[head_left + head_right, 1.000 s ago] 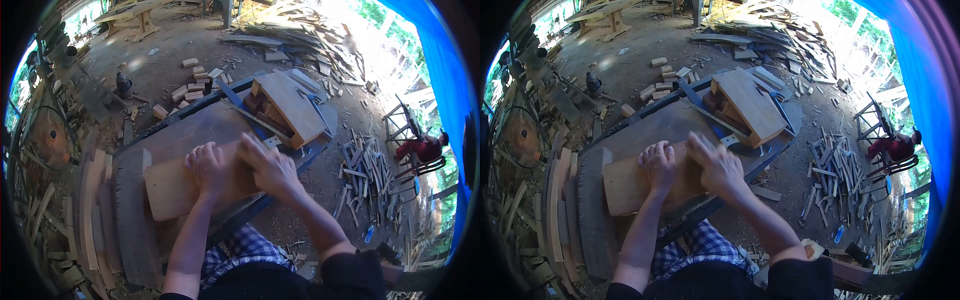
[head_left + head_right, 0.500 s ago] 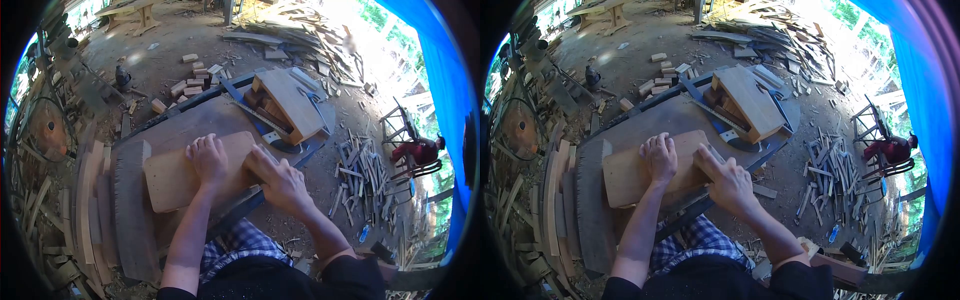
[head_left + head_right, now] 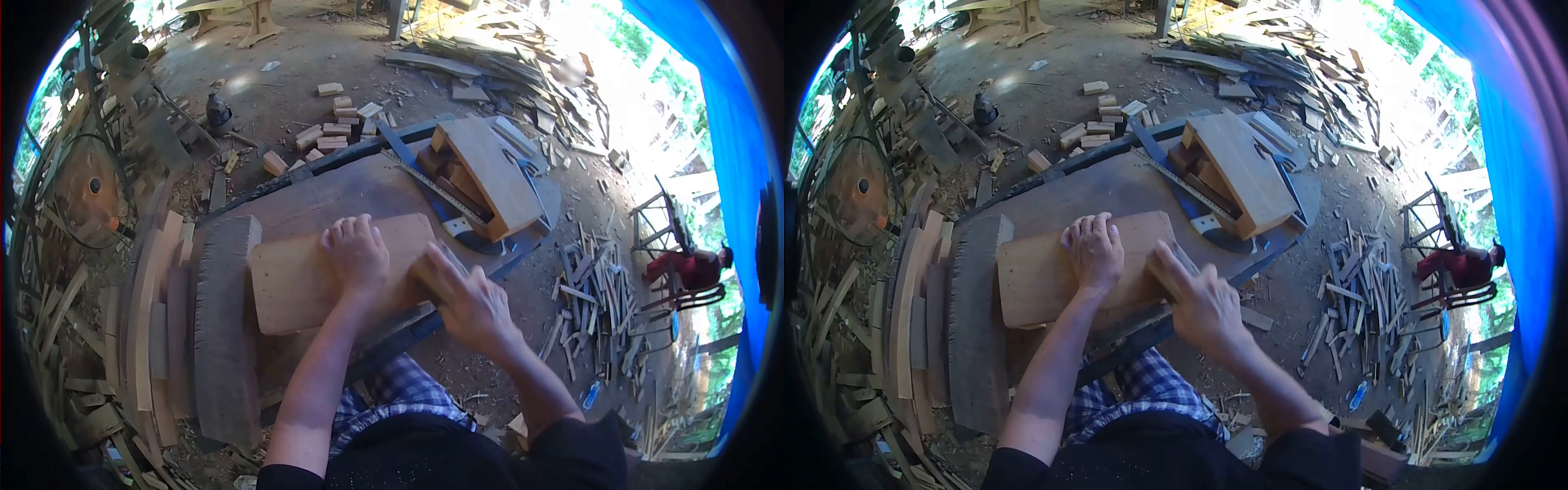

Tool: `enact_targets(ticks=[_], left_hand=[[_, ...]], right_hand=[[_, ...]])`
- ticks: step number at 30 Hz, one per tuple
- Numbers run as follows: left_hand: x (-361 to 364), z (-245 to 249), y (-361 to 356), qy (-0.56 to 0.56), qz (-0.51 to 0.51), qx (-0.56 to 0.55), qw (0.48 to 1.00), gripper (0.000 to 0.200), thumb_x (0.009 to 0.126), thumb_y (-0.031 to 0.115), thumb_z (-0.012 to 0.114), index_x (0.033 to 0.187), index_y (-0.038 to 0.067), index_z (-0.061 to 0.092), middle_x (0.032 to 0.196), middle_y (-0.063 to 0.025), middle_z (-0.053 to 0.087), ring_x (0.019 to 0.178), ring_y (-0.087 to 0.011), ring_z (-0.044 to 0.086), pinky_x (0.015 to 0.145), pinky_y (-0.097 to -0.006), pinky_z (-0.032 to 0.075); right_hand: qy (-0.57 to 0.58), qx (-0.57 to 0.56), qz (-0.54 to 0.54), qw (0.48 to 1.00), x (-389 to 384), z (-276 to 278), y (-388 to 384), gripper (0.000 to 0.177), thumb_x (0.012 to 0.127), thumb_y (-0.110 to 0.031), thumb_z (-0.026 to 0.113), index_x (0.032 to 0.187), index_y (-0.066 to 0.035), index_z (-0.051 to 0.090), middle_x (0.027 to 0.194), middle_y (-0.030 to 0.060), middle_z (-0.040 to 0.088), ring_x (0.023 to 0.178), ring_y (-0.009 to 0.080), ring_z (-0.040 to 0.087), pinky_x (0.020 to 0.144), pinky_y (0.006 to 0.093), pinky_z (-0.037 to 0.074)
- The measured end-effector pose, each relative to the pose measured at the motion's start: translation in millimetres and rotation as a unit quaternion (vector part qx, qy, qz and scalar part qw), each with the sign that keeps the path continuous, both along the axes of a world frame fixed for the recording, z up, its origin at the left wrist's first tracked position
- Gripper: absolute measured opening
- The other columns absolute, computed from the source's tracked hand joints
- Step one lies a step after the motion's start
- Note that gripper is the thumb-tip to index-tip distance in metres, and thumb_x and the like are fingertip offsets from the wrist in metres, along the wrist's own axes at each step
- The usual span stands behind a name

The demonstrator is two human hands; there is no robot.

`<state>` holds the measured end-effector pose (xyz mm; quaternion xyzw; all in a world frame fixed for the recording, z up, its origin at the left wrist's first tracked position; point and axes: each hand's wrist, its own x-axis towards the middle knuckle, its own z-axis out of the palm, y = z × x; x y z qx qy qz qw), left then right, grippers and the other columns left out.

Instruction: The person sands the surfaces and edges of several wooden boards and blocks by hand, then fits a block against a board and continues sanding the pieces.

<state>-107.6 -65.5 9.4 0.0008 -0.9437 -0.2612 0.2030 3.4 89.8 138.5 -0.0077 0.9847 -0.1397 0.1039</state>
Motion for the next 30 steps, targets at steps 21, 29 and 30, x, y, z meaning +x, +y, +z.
enact_targets(ticks=[21,29,30], left_hand=[[-0.5,-1.8,1.2,0.017,0.007,0.015,1.0,0.025,0.094,0.021,0.051,0.112,0.008,0.061,0.115,-0.0104,0.06,0.12,-0.0272,0.049,0.107,-0.0462,0.027],[0.2,-9.2,1.2,0.055,0.012,0.004,0.998,0.025,0.094,0.022,0.051,0.111,0.008,0.061,0.113,-0.0106,0.06,0.12,-0.0266,0.049,0.107,-0.0464,0.027],[-0.2,-8.7,1.3,0.056,0.016,0.011,0.998,0.025,0.094,0.022,0.051,0.111,0.008,0.061,0.113,-0.0106,0.06,0.12,-0.0266,0.049,0.107,-0.0464,0.027]], right_hand=[[0.086,0.007,0.018,0.996,-36.5,-13.3,-5.0,0.087,0.076,-0.01,0.06,0.152,-0.036,0.026,0.101,0.0304,0.058,0.091,0.047,0.065,0.083,0.0524,0.051],[0.106,0.034,0.024,0.993,-138.6,-32.0,-18.9,0.087,0.076,-0.013,0.062,0.151,-0.034,0.023,0.112,0.0325,0.058,0.1,0.0479,0.063,0.089,0.0541,0.049],[0.091,0.034,0.031,0.995,-111.6,-25.9,-16.0,0.087,0.077,-0.012,0.061,0.152,-0.034,0.024,0.109,0.0328,0.059,0.096,0.0493,0.063,0.088,0.0551,0.049]])
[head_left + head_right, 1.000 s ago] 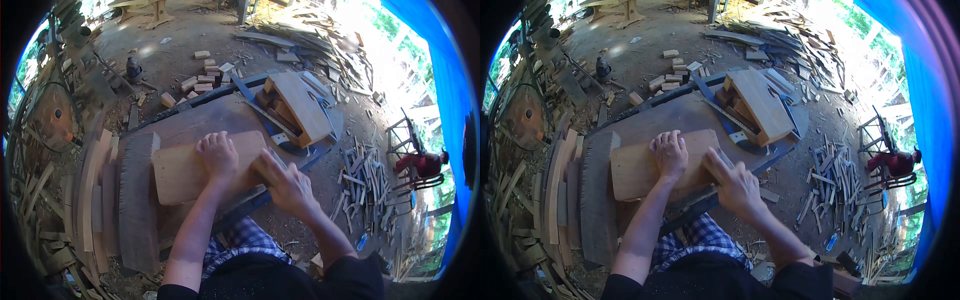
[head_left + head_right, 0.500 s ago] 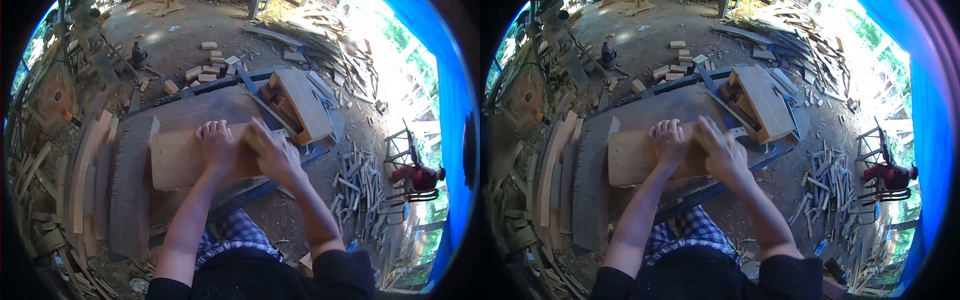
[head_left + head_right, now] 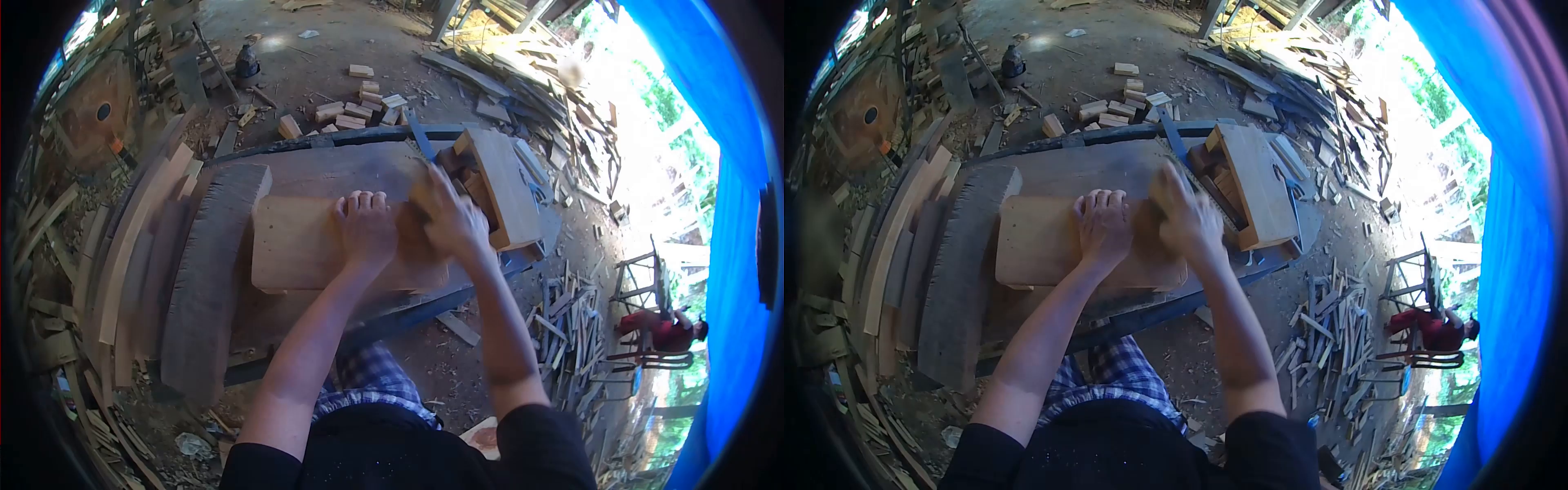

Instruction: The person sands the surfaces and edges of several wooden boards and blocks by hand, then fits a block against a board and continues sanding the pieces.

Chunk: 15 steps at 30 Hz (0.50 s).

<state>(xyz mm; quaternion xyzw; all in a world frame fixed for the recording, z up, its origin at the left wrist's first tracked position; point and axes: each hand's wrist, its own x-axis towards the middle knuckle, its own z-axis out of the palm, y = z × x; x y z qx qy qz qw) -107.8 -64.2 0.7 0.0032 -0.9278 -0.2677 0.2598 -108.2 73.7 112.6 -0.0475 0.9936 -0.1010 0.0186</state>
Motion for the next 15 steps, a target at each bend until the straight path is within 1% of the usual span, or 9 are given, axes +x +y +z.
enact_targets(ticks=[2,3,4,7,8,10,12,15], left_hand=[[-0.7,1.4,0.3,-0.021,0.002,0.019,1.0,0.024,0.093,0.021,0.052,0.111,0.007,0.061,0.112,-0.0105,0.061,0.12,-0.0267,0.048,0.107,-0.0468,0.028],[0.6,2.3,1.4,-0.021,0.005,0.027,0.999,0.024,0.093,0.021,0.052,0.111,0.007,0.061,0.112,-0.0105,0.061,0.12,-0.0267,0.048,0.107,-0.0468,0.028],[1.5,4.1,1.6,-0.031,0.001,0.023,0.999,0.025,0.093,0.02,0.053,0.111,0.007,0.062,0.112,-0.0107,0.061,0.121,-0.0272,0.048,0.107,-0.0471,0.027],[-2.2,4.4,0.3,-0.043,0.005,0.012,0.999,0.025,0.091,0.02,0.054,0.112,0.007,0.061,0.112,-0.0109,0.06,0.121,-0.0278,0.048,0.107,-0.0477,0.027],[-1.8,4.2,1.4,-0.043,0.004,0.002,0.999,0.026,0.091,0.019,0.055,0.112,0.007,0.061,0.113,-0.011,0.06,0.121,-0.0281,0.048,0.107,-0.048,0.027],[-4.0,2.7,2.9,-0.037,0.003,-0.012,0.999,0.027,0.091,0.019,0.055,0.114,0.007,0.06,0.114,-0.011,0.06,0.121,-0.028,0.048,0.107,-0.0483,0.027],[-4.0,3.7,3.7,-0.025,0.012,-0.023,0.999,0.028,0.091,0.019,0.055,0.115,0.007,0.06,0.115,-0.0111,0.059,0.121,-0.028,0.048,0.107,-0.0485,0.027],[-2.7,4.6,2.2,-0.041,0.017,-0.054,0.998,0.028,0.091,0.02,0.054,0.116,0.007,0.059,0.117,-0.0109,0.059,0.122,-0.028,0.047,0.107,-0.0487,0.027]], right_hand=[[0.0,-0.008,0.016,1.0,58.0,4.6,8.5,0.088,0.078,-0.01,0.061,0.153,-0.034,0.023,0.107,0.0337,0.059,0.093,0.0505,0.064,0.085,0.056,0.05],[-0.015,-0.003,-0.003,1.0,88.4,9.8,8.8,0.089,0.077,-0.01,0.062,0.154,-0.034,0.022,0.106,0.0336,0.059,0.093,0.0505,0.064,0.083,0.0561,0.051],[-0.028,0.0,-0.02,0.999,102.9,14.0,7.7,0.091,0.077,-0.01,0.062,0.154,-0.035,0.02,0.105,0.0335,0.059,0.092,0.0506,0.064,0.081,0.0563,0.051],[0.0,0.014,-0.014,1.0,94.3,14.6,5.0,0.09,0.078,-0.01,0.062,0.154,-0.035,0.022,0.101,0.0323,0.059,0.09,0.0499,0.065,0.079,0.0561,0.052],[-0.016,0.019,-0.036,0.999,73.1,13.0,-0.5,0.09,0.078,-0.012,0.063,0.154,-0.035,0.022,0.102,0.0312,0.059,0.091,0.0491,0.065,0.08,0.0554,0.051],[-0.007,0.019,-0.022,1.0,19.4,1.8,-1.0,0.089,0.077,-0.013,0.063,0.153,-0.035,0.023,0.105,0.0314,0.061,0.094,0.049,0.065,0.084,0.0549,0.051],[-0.013,0.014,-0.015,1.0,-33.5,1.9,-8.4,0.089,0.076,-0.014,0.063,0.153,-0.033,0.023,0.108,0.0311,0.062,0.098,0.0479,0.064,0.087,0.0542,0.05],[-0.024,0.009,0.005,1.0,-55.9,4.7,-13.3,0.087,0.076,-0.013,0.062,0.152,-0.032,0.025,0.109,0.0308,0.063,0.1,0.0462,0.064,0.088,0.0538,0.05]])
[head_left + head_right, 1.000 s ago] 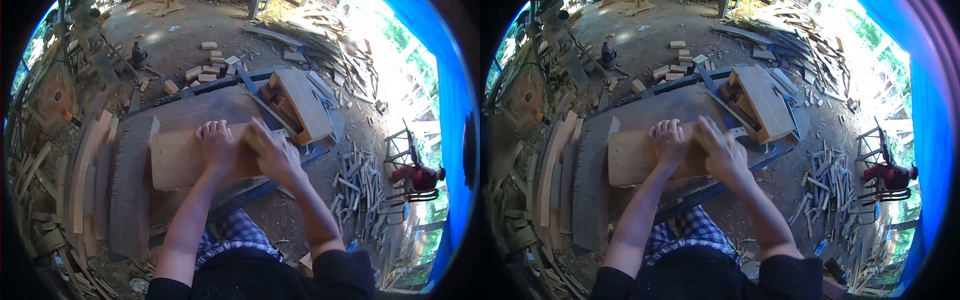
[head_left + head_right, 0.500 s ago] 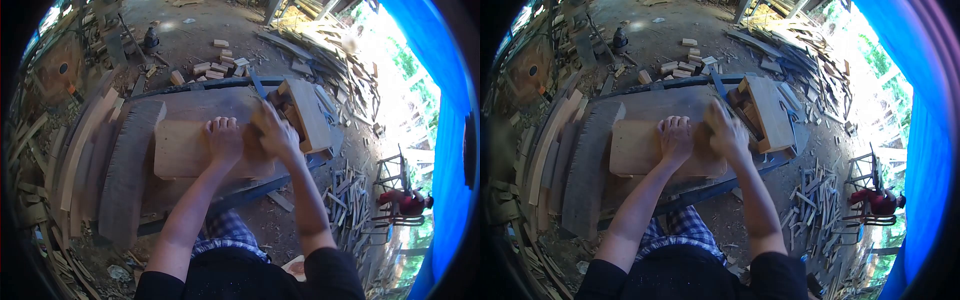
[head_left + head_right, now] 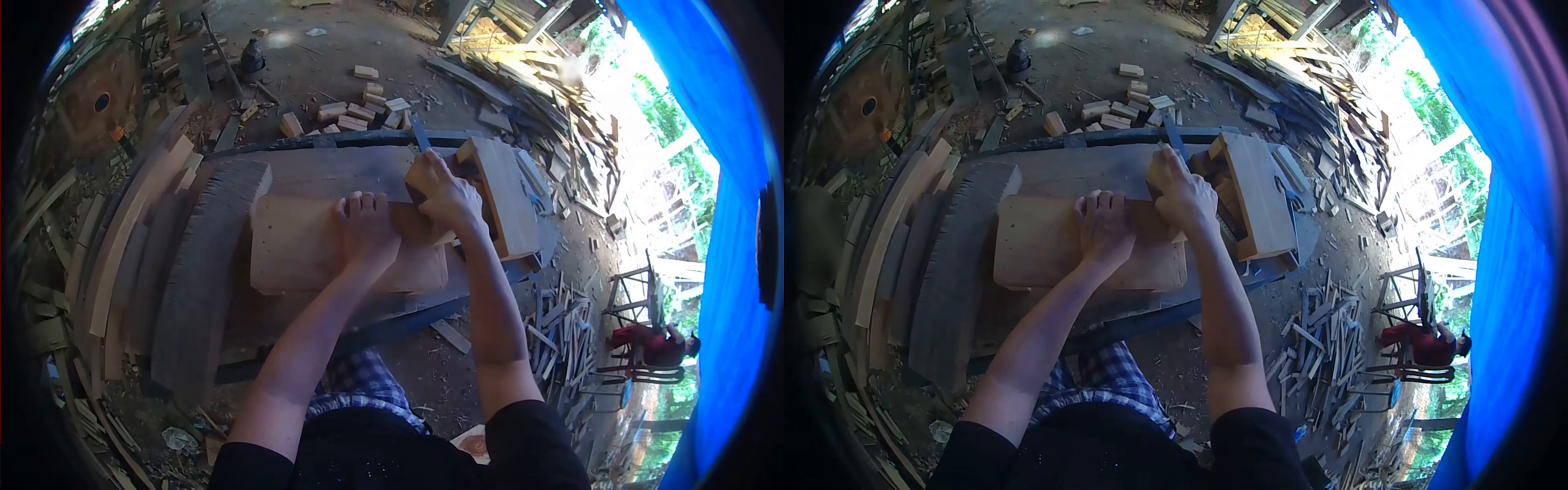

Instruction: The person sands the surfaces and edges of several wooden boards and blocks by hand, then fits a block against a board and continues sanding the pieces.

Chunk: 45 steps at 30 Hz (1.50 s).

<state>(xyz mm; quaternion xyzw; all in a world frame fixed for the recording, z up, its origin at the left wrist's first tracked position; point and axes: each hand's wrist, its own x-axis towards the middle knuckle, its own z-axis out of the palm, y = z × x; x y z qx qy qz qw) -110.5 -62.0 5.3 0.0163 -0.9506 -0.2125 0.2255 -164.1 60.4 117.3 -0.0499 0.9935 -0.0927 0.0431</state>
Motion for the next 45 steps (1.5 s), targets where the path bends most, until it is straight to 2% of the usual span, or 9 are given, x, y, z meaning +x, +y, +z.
enact_targets(ticks=[8,18,28,31,33,37,38,40,45], left_hand=[[-4.8,-4.2,1.7,0.004,0.003,0.038,0.999,0.027,0.092,0.021,0.052,0.114,0.007,0.06,0.114,-0.0122,0.06,0.123,-0.0273,0.047,0.107,-0.0478,0.027],[-1.3,-3.5,0.7,0.031,-0.019,-0.001,0.999,0.025,0.092,0.025,0.055,0.112,0.01,0.062,0.114,-0.0097,0.061,0.121,-0.0269,0.049,0.106,-0.0468,0.029],[-6.1,-8.0,1.8,0.036,-0.025,-0.066,0.997,0.053,0.088,0.045,0.063,0.129,0.013,0.055,0.125,-0.0118,0.056,0.121,-0.0311,0.048,0.103,-0.0505,0.03],[-21.8,-27.2,10.9,0.237,-0.113,-0.139,0.955,0.072,0.086,0.05,0.065,0.144,0.014,0.042,0.135,-0.0158,0.046,0.122,-0.0364,0.045,0.101,-0.0522,0.031],[-23.5,-14.0,33.7,0.177,-0.154,-0.087,0.968,0.074,0.088,0.046,0.064,0.148,0.014,0.037,0.133,-0.017,0.049,0.122,-0.0359,0.046,0.102,-0.0544,0.031],[43.9,126.4,127.0,0.152,-0.414,0.086,0.893,0.073,0.092,0.039,0.062,0.151,0.007,0.031,0.138,-0.0168,0.049,0.121,-0.033,0.05,0.105,-0.0537,0.029],[63.7,156.0,144.7,0.171,-0.468,0.088,0.862,0.073,0.092,0.041,0.061,0.15,0.006,0.032,0.141,-0.0157,0.048,0.123,-0.0323,0.049,0.106,-0.0522,0.028],[100.6,200.0,167.1,0.232,-0.539,0.072,0.806,0.072,0.093,0.043,0.061,0.149,0.008,0.034,0.143,-0.0142,0.048,0.124,-0.03,0.049,0.108,-0.0492,0.026],[145.0,205.6,197.9,0.348,-0.629,0.128,0.683,0.065,0.093,0.045,0.06,0.148,0.017,0.039,0.143,-0.0128,0.048,0.121,-0.0257,0.051,0.108,-0.0456,0.025]], right_hand=[[-0.066,-0.004,-0.042,0.997,149.4,18.5,9.4,0.087,0.077,-0.01,0.059,0.153,-0.034,0.023,0.119,0.0325,0.055,0.102,0.048,0.062,0.088,0.0559,0.049],[0.019,-0.043,-0.02,0.999,-11.9,-4.1,20.6,0.087,0.074,-0.017,0.065,0.151,-0.034,0.027,0.11,0.0272,0.064,0.108,0.0398,0.063,0.092,0.0479,0.048],[-0.003,-0.064,-0.112,0.992,100.4,-97.4,121.1,0.087,0.074,-0.023,0.067,0.152,-0.032,0.029,0.112,0.0252,0.064,0.101,0.0386,0.067,0.089,0.0525,0.052],[-0.023,-0.133,-0.123,0.983,118.5,-123.5,122.3,0.09,0.074,-0.028,0.07,0.151,-0.04,0.026,0.114,0.0232,0.064,0.1,0.0384,0.067,0.087,0.0503,0.054],[0.006,-0.119,-0.107,0.987,116.9,-122.3,118.1,0.091,0.074,-0.032,0.071,0.151,-0.044,0.024,0.116,0.0237,0.063,0.101,0.0389,0.067,0.087,0.048,0.054],[0.022,-0.108,-0.158,0.981,117.4,-152.8,100.6,0.08,0.084,-0.02,0.063,0.151,-0.041,0.026,0.112,0.0213,0.06,0.103,0.0376,0.065,0.087,0.0483,0.052],[0.122,-0.355,-0.16,0.913,101.0,-211.6,106.2,0.075,0.087,-0.014,0.056,0.152,-0.038,0.026,0.111,0.0212,0.06,0.102,0.0376,0.065,0.088,0.048,0.052],[0.219,-0.578,-0.153,0.771,96.0,-221.3,105.4,0.072,0.091,-0.008,0.05,0.152,-0.036,0.026,0.11,0.021,0.06,0.1,0.0377,0.065,0.088,0.0477,0.051],[0.069,-0.094,-0.162,0.98,128.7,-113.8,104.6,0.072,0.09,-0.007,0.052,0.152,-0.031,0.025,0.103,0.0247,0.059,0.088,0.039,0.065,0.082,0.0465,0.052]])
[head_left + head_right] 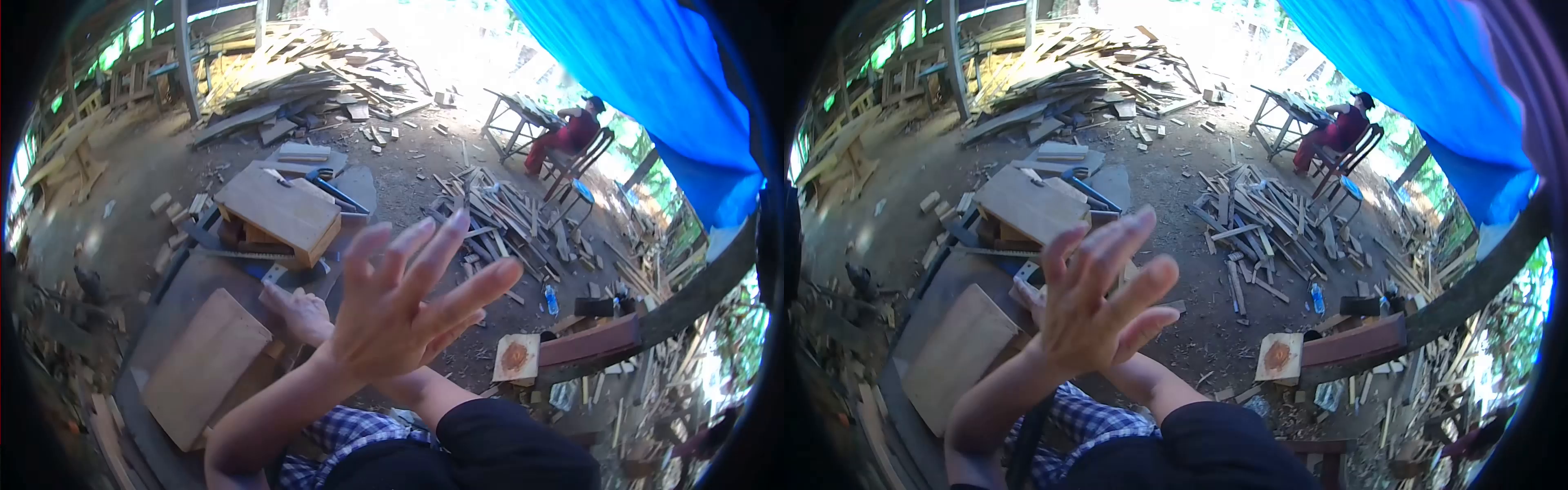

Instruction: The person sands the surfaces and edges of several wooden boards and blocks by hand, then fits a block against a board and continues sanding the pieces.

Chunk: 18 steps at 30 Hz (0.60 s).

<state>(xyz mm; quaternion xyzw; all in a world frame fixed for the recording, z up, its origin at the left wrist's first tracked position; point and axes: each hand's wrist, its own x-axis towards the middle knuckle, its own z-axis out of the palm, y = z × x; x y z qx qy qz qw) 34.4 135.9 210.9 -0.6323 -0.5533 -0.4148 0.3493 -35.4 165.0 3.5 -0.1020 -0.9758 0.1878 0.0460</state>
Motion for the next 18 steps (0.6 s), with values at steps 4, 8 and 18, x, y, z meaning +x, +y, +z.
enact_targets(ticks=[4,8,18], left_hand=[[-9.2,-54.0,-0.2,-0.021,-0.02,-0.246,0.969,0.069,0.091,0.038,0.063,0.151,0.018,0.035,0.136,-0.0143,0.051,0.112,-0.0271,0.057,0.099,-0.0439,0.035],[-27.4,-101.2,-3.2,-0.15,-0.015,-0.271,0.951,0.079,0.087,0.028,0.068,0.153,0.011,0.029,0.12,-0.0147,0.058,0.102,-0.0302,0.061,0.088,-0.0425,0.043],[11.4,-16.4,-12.2,-0.133,-0.119,-0.097,0.979,0.058,0.092,0.015,0.065,0.143,0.0,0.043,0.082,-0.0074,0.064,0.074,-0.0221,0.063,0.082,-0.0381,0.045]], right_hand=[[0.053,-0.01,-0.006,0.999,-2.7,-15.9,-2.0,0.073,0.09,-0.004,0.049,0.153,-0.031,0.025,0.105,0.0259,0.06,0.093,0.041,0.066,0.082,0.0464,0.053],[0.038,-0.031,-0.026,0.998,-1.3,-11.4,-5.7,0.068,0.092,-0.005,0.045,0.153,-0.031,0.028,0.107,0.0246,0.06,0.096,0.0425,0.065,0.085,0.0473,0.053],[0.067,0.001,-0.032,0.997,-9.3,-36.4,-5.8,0.072,0.094,-0.007,0.045,0.154,-0.038,0.02,0.104,0.0236,0.06,0.092,0.0403,0.067,0.078,0.0476,0.055]])
